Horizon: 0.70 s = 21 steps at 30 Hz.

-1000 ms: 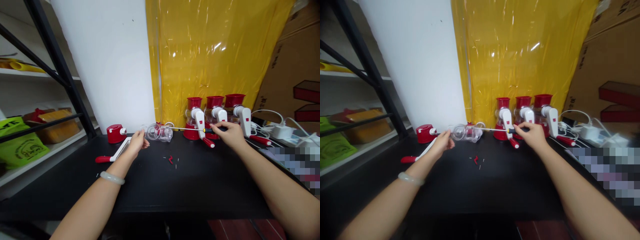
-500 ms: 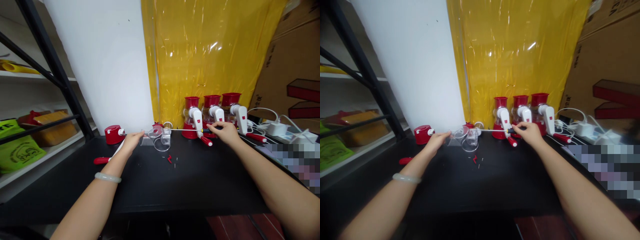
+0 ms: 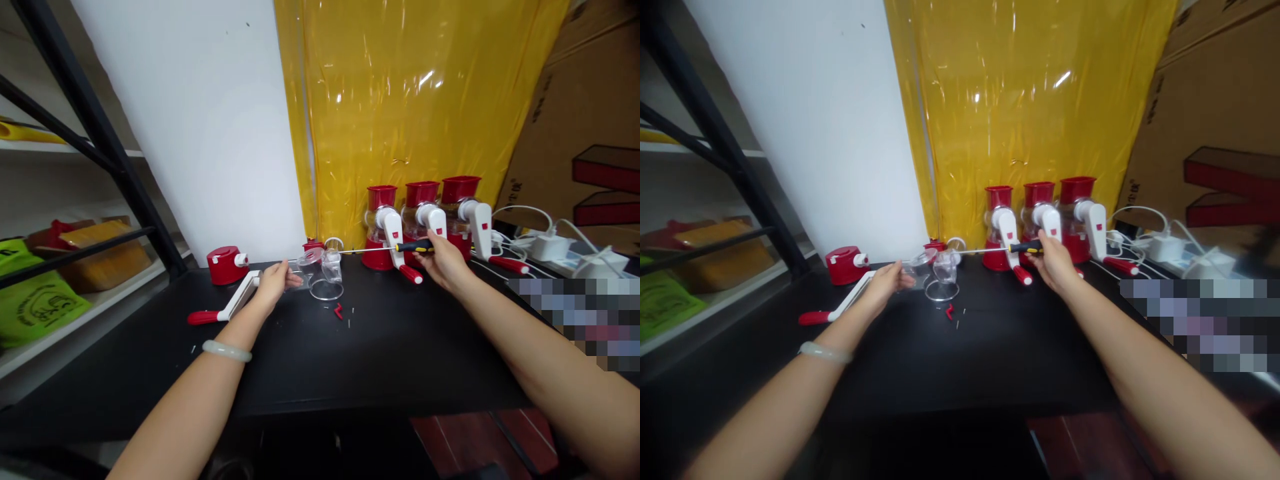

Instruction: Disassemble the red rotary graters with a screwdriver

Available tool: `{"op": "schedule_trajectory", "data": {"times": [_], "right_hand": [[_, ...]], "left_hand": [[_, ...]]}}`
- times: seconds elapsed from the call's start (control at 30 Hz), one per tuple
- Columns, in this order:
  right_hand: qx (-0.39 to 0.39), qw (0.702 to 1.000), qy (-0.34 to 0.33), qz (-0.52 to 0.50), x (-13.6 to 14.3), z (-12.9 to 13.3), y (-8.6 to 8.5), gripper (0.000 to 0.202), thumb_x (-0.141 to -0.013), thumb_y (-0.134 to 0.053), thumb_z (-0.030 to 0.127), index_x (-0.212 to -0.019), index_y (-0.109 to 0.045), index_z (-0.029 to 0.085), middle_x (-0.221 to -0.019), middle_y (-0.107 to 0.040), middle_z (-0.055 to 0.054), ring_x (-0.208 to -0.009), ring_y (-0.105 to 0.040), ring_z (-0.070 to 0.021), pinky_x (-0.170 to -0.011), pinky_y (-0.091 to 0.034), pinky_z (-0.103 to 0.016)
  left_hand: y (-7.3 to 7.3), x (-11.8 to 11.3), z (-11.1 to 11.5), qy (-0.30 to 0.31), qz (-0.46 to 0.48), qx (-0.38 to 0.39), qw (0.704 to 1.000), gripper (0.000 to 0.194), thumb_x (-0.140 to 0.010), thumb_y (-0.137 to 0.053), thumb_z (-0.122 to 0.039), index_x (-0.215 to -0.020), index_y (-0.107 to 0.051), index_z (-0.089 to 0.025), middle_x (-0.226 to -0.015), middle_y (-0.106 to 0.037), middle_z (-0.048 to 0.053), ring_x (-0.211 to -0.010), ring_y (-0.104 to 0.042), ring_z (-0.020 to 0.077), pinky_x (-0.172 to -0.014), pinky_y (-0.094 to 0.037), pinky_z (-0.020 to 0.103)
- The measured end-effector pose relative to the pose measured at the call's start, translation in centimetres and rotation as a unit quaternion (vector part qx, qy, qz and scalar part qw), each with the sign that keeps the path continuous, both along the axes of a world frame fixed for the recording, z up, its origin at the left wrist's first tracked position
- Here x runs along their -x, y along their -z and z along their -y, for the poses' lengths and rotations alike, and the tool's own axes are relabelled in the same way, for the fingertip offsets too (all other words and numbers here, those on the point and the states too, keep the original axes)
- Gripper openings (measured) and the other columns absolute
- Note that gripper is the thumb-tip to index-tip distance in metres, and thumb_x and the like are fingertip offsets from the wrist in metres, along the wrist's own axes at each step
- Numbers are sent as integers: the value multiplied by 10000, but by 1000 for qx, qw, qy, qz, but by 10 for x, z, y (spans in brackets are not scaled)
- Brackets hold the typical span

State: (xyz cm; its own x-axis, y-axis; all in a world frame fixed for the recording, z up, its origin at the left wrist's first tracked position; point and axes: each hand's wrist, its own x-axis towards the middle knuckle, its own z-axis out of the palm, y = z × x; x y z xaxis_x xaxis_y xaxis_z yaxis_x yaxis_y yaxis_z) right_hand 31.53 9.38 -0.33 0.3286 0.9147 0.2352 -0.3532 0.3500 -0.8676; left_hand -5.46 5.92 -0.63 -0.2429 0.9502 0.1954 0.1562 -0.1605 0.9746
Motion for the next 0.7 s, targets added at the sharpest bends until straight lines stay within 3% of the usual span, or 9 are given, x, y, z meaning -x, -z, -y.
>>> {"op": "schedule_trajectory", "data": {"times": [0.1, 0.23, 0.37, 0.53, 0.6, 0.7], "right_hand": [[40, 996, 25, 78, -4, -2, 5, 336, -903, -566, 545, -802, -538, 225, -569, -570, 20, -403, -535, -108, -374, -464, -215], [37, 983, 58, 171, -11, -5, 11, 386, -856, -621, 572, -734, -511, 222, -471, -495, 40, -332, -436, -86, -307, -332, -187], [43, 996, 19, 80, -8, -6, 10, 257, -836, -687, 405, -781, -508, 229, -527, -511, 55, -400, -492, -89, -361, -397, -176], [56, 997, -40, 18, -8, -8, 8, 128, -826, -631, 265, -810, -510, 225, -619, -580, 29, -465, -545, -100, -440, -475, -209], [63, 997, -39, 38, -11, -9, 9, 125, -840, -610, 297, -812, -511, 226, -602, -590, 18, -460, -556, -114, -444, -476, -226], [38, 991, 5, 128, -15, -10, 10, 261, -870, -589, 481, -808, -515, 238, -503, -543, 27, -379, -487, -122, -367, -383, -228]], "left_hand": [[0, -1, -1, 16, 18, 34, 999, 328, -868, -557, -500, -756, -550, -192, -610, -707, 86, -645, -719, 259, -623, -538, 346], [0, -3, -1, 4, 26, 34, 999, 284, -896, -519, -445, -753, -546, -202, -586, -696, 74, -671, -721, 266, -647, -543, 355], [0, -5, 0, -1, 27, 26, 999, 273, -894, -517, -438, -747, -535, -209, -564, -686, 58, -644, -710, 254, -648, -545, 355], [1, -5, 1, 0, 16, 16, 1000, 316, -872, -528, -490, -729, -504, -209, -561, -682, 50, -602, -695, 226, -625, -533, 329], [1, -4, 1, -1, 12, 11, 1000, 328, -861, -527, -503, -722, -497, -207, -556, -677, 49, -588, -691, 220, -619, -530, 324], [1, -4, 1, -8, 0, -11, 1000, 334, -847, -516, -509, -721, -501, -201, -536, -665, 46, -575, -686, 220, -612, -528, 325]]}}
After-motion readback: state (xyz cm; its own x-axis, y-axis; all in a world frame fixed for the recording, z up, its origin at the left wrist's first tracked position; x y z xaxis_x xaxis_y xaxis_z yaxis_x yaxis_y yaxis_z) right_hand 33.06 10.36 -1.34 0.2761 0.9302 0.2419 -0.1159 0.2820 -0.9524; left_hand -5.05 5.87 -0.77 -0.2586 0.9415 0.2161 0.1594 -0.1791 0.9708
